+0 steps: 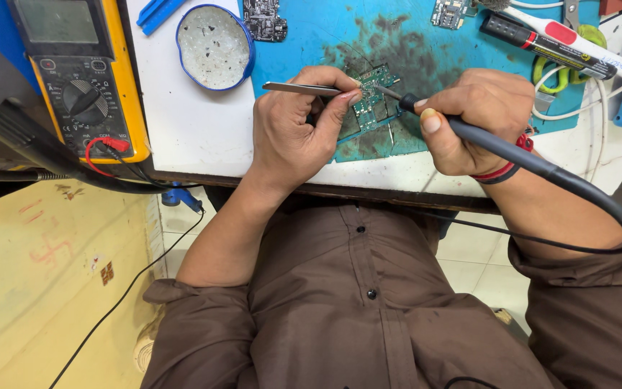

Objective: The person uses a soldering iron and tweezers to reflow solder on a small green circuit board. They repeatedly apply heat to specific points on the board while holding it steady with tweezers.

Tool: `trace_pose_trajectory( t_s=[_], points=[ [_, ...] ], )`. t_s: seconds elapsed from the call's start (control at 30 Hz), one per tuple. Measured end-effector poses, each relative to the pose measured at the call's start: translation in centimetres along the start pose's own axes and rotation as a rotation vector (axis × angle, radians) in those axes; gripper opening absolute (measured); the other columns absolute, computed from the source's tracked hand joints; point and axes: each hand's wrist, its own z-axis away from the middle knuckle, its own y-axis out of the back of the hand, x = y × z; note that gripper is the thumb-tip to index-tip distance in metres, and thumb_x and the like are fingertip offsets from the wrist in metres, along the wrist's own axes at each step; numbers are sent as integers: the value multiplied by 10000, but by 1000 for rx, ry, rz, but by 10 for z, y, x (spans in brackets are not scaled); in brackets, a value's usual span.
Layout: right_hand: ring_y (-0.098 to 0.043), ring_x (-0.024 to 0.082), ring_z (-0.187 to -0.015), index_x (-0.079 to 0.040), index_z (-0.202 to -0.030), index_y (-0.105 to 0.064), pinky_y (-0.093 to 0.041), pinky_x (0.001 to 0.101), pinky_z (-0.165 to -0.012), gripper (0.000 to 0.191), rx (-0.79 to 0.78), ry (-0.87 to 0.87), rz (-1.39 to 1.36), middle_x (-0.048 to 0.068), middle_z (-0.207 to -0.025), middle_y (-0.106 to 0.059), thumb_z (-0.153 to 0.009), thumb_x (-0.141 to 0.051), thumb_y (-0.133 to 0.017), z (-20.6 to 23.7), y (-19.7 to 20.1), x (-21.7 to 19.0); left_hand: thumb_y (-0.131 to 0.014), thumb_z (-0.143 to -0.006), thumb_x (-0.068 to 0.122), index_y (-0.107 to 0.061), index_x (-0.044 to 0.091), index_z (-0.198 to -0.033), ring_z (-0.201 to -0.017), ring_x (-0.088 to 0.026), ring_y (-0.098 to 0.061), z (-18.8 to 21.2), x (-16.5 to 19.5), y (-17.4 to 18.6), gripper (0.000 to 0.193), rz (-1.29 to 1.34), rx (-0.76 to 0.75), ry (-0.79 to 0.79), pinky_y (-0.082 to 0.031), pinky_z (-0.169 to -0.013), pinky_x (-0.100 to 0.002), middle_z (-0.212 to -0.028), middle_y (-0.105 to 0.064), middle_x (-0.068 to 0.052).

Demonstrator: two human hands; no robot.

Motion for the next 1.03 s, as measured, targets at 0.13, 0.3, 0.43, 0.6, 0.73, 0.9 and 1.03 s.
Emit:
trace_pose_trajectory(
  t_s=[0.13, 0.3, 0.43, 0.6, 0.73, 0.9, 1.03],
  points=[
    [-598, 219, -576, -37, -963, -653, -447, 328, -550, 132, -8, 3, 1, 67, -810, -694, -1072, -106, -681, 1, 0, 1, -754, -1024, 107, -705, 72, -1059, -623, -61, -621, 0, -1, -1, 70, -5, 1, 0, -456, -565, -234, -845, -732, -9],
    [-588, 217, -565, -34, -949, -646, -446, 330, -546, 134, -5, 1, 5, 63, -794, -680, -1059, -106, -672, 1, 0, 1, -753, -1027, 106, -705, 72, -1065, -629, -62, -622, 0, -1, -1, 71, -8, 5, -6, -459, -570, -234, -853, -732, -11],
    [-600, 220, -577, -38, -955, -647, -451, 328, -554, 134, -9, 2, -2, 64, -819, -700, -1066, -105, -679, 1, 0, 1, -752, -1029, 105, -702, 72, -1067, -634, -61, -623, 0, -1, -1, 70, -5, 3, -5, -459, -572, -234, -862, -734, -13],
    [-594, 219, -574, -38, -954, -643, -454, 326, -552, 126, 8, -9, -1, 62, -812, -688, -1058, -103, -670, 2, 0, 0, -752, -1028, 104, -705, 73, -1068, -635, -63, -622, 0, -1, 0, 68, -7, 1, -5, -461, -576, -236, -855, -731, -11],
    [-601, 218, -584, -40, -962, -638, -456, 324, -559, 127, 3, 8, 1, 65, -836, -705, -1070, -95, -676, 2, 0, 1, -753, -1026, 103, -705, 72, -1064, -627, -62, -621, 0, -1, 0, 69, -7, 2, 3, -457, -567, -234, -860, -736, -14],
    [-608, 210, -593, -43, -972, -636, -457, 317, -564, 130, -3, 15, 3, 62, -843, -714, -1084, -94, -676, 1, 0, 1, -753, -1026, 103, -705, 72, -1068, -634, -61, -629, 0, -1, -1, 70, -2, 3, 4, -463, -572, -233, -854, -735, -11],
    [-598, 226, -574, -36, -961, -647, -453, 329, -550, 115, -5, 1, 8, 66, -804, -689, -1054, -93, -684, 0, 0, 0, -755, -1026, 104, -705, 75, -1068, -638, -62, -635, 0, -1, -1, 72, -3, 2, 3, -467, -574, -231, -865, -741, -17]
  ],
)
